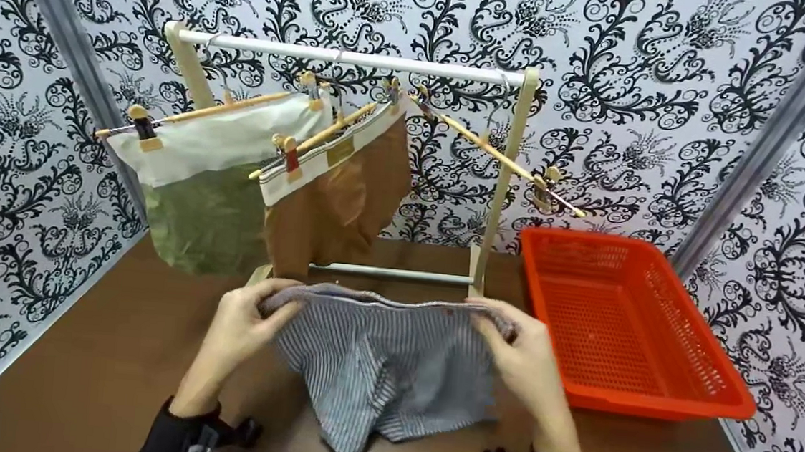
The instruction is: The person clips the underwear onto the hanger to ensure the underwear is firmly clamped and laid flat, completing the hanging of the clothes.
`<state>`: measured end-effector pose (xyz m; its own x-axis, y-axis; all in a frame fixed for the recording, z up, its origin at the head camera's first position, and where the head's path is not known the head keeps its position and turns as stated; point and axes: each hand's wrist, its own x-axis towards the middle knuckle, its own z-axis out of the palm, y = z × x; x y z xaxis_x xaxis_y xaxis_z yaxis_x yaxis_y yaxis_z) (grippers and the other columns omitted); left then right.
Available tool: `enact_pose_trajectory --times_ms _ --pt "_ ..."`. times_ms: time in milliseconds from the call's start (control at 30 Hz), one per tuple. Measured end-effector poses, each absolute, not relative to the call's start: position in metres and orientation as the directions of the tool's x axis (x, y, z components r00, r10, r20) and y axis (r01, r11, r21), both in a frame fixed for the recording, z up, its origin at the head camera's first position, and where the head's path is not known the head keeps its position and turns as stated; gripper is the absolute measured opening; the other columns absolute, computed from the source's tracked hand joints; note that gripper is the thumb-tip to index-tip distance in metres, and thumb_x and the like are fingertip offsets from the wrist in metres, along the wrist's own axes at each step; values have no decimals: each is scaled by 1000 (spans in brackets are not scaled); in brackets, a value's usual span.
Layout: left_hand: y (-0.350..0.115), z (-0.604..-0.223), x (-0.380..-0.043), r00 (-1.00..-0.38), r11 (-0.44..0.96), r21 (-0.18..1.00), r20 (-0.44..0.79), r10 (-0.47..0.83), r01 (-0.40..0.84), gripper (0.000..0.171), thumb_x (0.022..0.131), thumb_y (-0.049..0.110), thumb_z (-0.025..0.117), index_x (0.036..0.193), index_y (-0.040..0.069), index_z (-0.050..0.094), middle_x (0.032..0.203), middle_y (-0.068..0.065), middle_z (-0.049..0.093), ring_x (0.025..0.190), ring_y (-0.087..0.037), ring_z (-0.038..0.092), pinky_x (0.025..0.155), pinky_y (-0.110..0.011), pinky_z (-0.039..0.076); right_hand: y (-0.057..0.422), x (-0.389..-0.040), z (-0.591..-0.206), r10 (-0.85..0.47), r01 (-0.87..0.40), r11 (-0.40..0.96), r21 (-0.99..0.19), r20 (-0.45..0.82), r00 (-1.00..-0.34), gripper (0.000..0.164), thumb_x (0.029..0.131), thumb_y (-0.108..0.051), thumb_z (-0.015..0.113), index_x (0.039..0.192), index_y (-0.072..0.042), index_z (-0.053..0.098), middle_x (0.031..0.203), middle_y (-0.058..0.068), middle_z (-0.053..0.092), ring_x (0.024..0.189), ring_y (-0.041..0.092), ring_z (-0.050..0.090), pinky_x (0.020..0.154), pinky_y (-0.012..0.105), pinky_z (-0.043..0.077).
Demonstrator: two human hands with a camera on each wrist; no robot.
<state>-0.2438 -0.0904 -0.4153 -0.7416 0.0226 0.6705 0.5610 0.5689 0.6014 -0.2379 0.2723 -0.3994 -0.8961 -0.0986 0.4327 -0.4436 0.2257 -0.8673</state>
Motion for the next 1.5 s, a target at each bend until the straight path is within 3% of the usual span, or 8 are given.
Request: enact_pose_trajectory --times_ms 133,300,467,567,833,967,1233,1500 --pt "-97 -410 -244 -766 387 709 642 -7 590 20 88 14 81 107 7 76 87 1 73 72 -12 64 63 -28 53 281 -229 -388 -8 -341 155 -927 344 -939 28 97 -6 68 123 6 68 102 18 73 77 23 69 65 29 57" --pt "-99 -397 -234 -813 170 803 582 -20 571 19 90 19 79 106 9 76 77 1 68 66 -14 59 59 -25 49 290 -212 -370 65 -329 166 -930 343 -937 26 96 -4 69 118 9 68 90 17 72 66 22 67 59 29 56" --pt "-98 -380 -215 -827 54 826 561 8 561 17 91 14 78 106 8 76 80 -4 70 68 -16 62 61 -26 51 297 -189 -352 76 -278 92 -956 285 -956 24 97 -4 68 116 10 67 90 16 72 69 22 68 62 29 57" --pt "-99 -373 -207 -833 36 832 553 29 554 17 91 13 78 107 7 76 79 -5 69 66 -15 61 59 -25 50 300 -180 -346 38 -250 120 -961 257 -966 27 98 -6 67 120 8 66 95 17 72 74 22 69 67 29 57" --pt "-97 -389 -220 -881 198 860 445 160 470 19 96 14 71 110 2 74 78 -6 69 60 -12 58 52 -23 48 311 -196 -365 -177 -296 446 -844 241 -954 26 103 -13 61 123 0 68 88 14 71 70 24 67 62 33 56" --pt "-93 -414 -240 -895 315 838 408 182 446 18 96 12 70 108 -2 74 80 -3 70 66 -9 59 60 -24 50 312 -221 -388 -239 -337 550 -764 243 -940 22 101 -17 65 116 -4 73 87 6 71 74 18 65 67 28 54" --pt "-87 -461 -273 -906 373 827 393 154 422 21 98 12 68 111 -3 73 86 -4 72 74 -12 62 69 -29 52 308 -256 -429 -161 -264 659 -704 212 -964 26 99 -23 68 115 -2 73 93 6 70 80 14 60 73 25 48" --pt "-87 -490 -287 -902 471 787 428 49 399 18 97 13 68 105 -2 74 84 -7 71 77 -19 65 72 -38 53 297 -275 -457 -131 -260 709 -655 240 -962 22 100 -18 66 116 -4 71 107 13 70 93 24 63 83 44 51"
